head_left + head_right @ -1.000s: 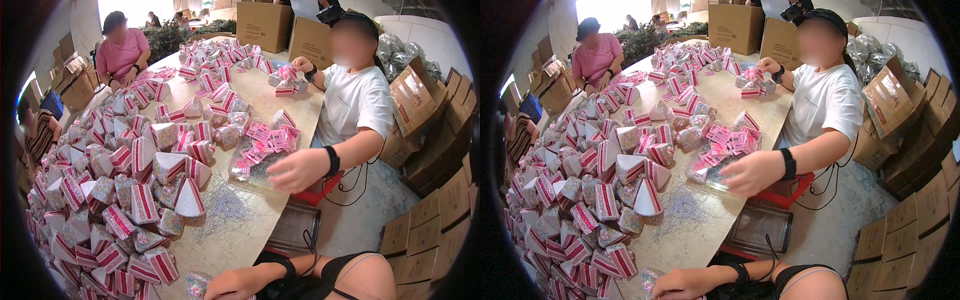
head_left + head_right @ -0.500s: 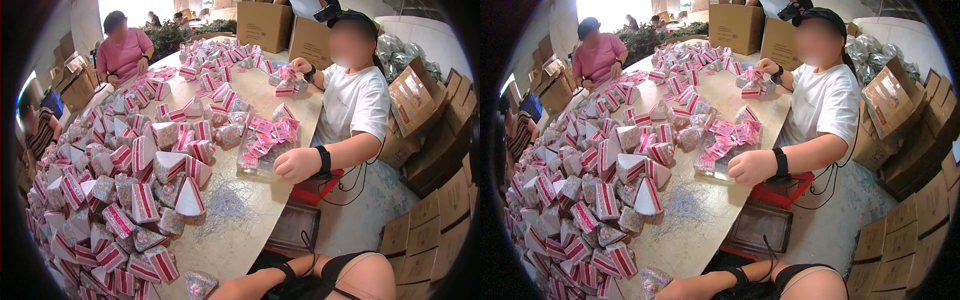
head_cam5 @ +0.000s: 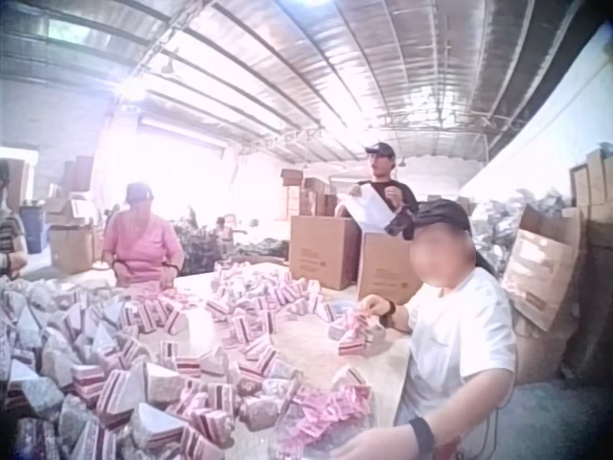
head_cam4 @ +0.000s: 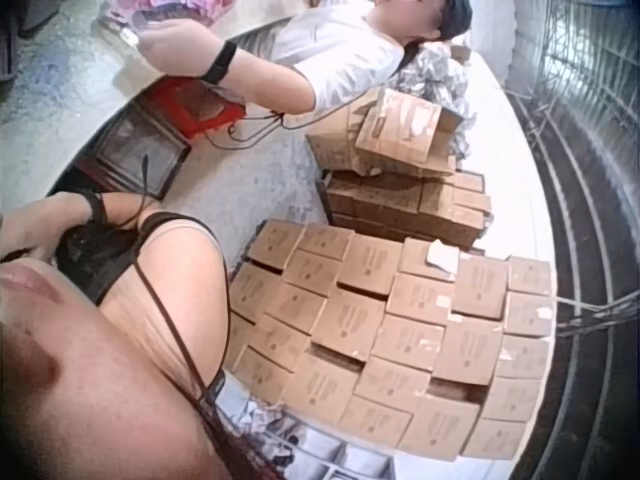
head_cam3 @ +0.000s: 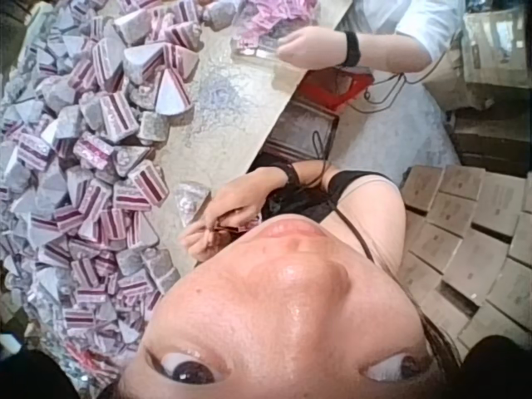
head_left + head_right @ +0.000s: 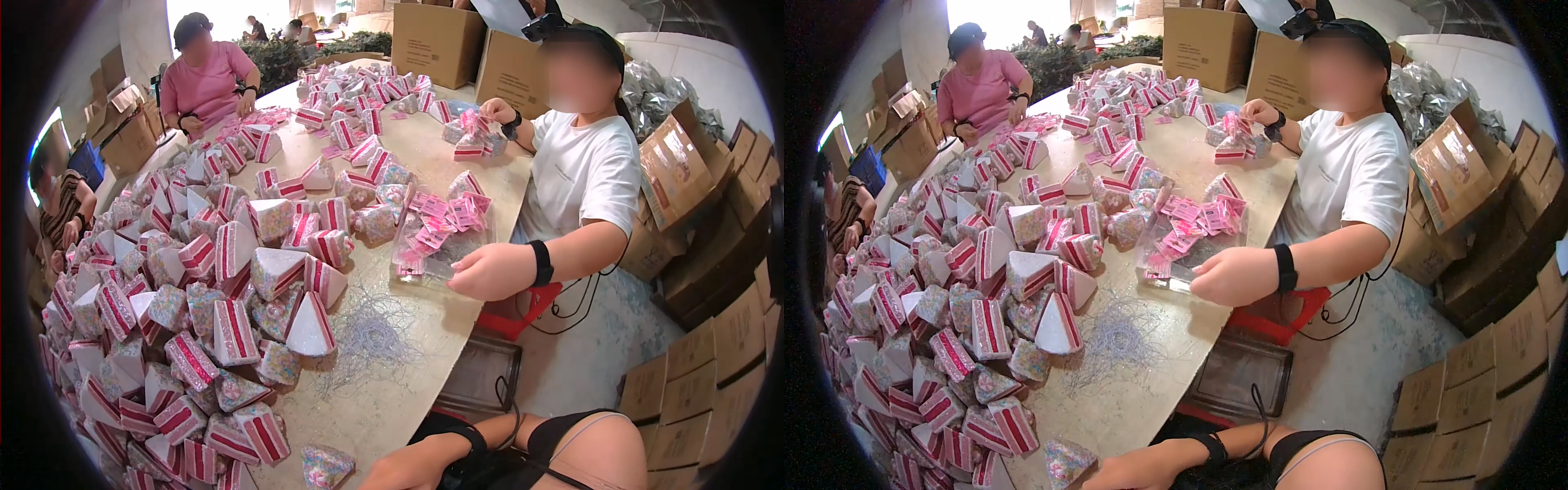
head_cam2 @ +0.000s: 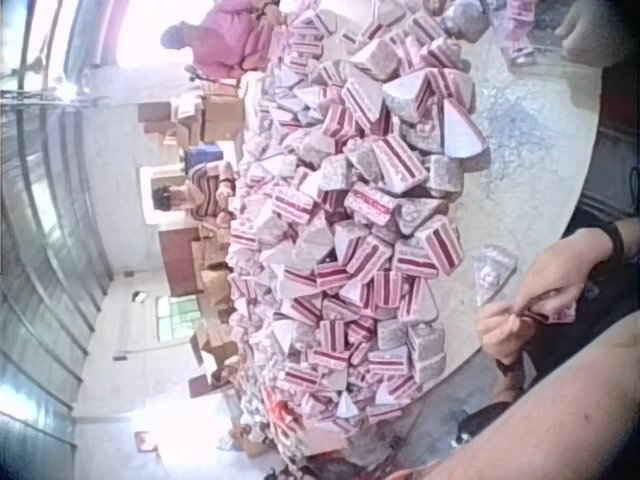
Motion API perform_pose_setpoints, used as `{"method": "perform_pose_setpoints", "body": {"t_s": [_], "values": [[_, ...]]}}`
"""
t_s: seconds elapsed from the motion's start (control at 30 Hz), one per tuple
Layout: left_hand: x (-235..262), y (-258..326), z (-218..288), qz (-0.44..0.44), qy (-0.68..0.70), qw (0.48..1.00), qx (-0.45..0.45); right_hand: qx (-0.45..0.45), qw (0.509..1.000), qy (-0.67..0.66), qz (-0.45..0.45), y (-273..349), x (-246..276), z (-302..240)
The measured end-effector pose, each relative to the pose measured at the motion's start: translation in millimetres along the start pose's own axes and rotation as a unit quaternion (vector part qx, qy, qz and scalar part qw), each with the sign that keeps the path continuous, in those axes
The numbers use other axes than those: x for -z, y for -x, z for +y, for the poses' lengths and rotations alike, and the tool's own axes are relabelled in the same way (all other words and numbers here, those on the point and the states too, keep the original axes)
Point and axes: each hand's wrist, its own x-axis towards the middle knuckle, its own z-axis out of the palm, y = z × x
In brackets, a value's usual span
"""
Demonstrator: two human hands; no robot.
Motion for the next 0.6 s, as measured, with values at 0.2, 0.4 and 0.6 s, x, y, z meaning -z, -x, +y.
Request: {"method": "perform_pose_setpoints", "body": {"t_s": [0.2,0.4,0.6], "values": [[8,1,-2,-0.101,0.005,0.994,0.034,-0.036,0.999,0.029,0.029,4,3,-2],[6,-6,0,-0.118,-0.103,0.986,-0.061,-0.072,0.997,-0.018,-0.031,6,18,-16],[0,-29,9,-0.229,-0.097,0.956,-0.156,-0.072,0.990,0.029,-0.115,19,28,-13]]}}
